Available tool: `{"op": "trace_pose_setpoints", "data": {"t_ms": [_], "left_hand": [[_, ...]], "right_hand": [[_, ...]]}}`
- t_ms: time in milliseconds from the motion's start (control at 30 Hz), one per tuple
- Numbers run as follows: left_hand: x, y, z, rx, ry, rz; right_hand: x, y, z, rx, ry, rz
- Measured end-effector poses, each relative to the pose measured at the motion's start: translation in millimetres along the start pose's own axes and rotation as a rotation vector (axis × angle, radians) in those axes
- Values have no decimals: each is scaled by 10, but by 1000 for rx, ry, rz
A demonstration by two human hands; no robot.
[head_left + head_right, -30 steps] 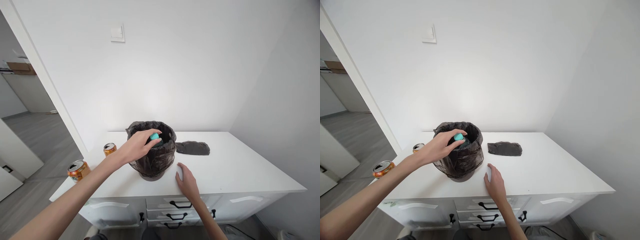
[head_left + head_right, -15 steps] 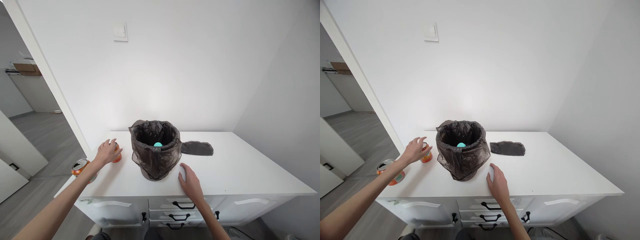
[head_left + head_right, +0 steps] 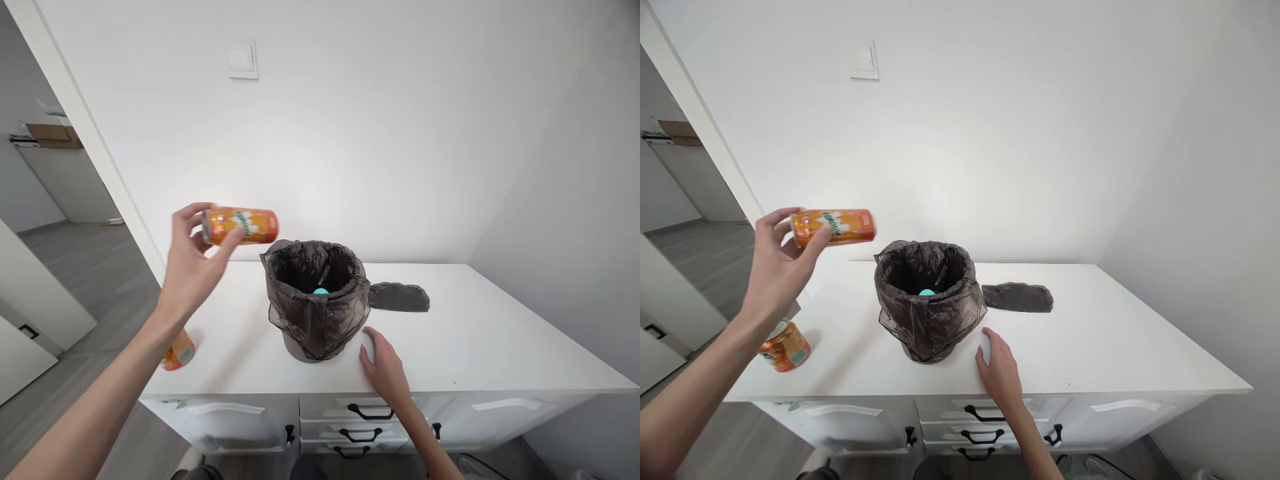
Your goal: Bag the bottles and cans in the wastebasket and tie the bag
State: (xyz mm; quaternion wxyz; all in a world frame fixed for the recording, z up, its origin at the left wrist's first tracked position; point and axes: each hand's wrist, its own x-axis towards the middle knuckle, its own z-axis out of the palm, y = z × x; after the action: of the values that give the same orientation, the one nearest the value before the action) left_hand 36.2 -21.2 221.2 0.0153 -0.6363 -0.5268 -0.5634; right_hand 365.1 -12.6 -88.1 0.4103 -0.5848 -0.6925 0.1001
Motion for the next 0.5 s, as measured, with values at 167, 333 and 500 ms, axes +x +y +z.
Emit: {"op": "trace_pose_setpoints", "data": {"t_ms": [167, 333, 500], "left_hand": [[-76, 435, 320, 95, -348, 226], [-189, 104, 565, 139, -495, 178], [-303, -241, 273, 271, -306, 118]], "right_hand": [[-1, 46, 23, -3, 10, -14], [0, 46, 24, 3, 15, -29], [-4, 18, 12, 1, 28, -33]]}}
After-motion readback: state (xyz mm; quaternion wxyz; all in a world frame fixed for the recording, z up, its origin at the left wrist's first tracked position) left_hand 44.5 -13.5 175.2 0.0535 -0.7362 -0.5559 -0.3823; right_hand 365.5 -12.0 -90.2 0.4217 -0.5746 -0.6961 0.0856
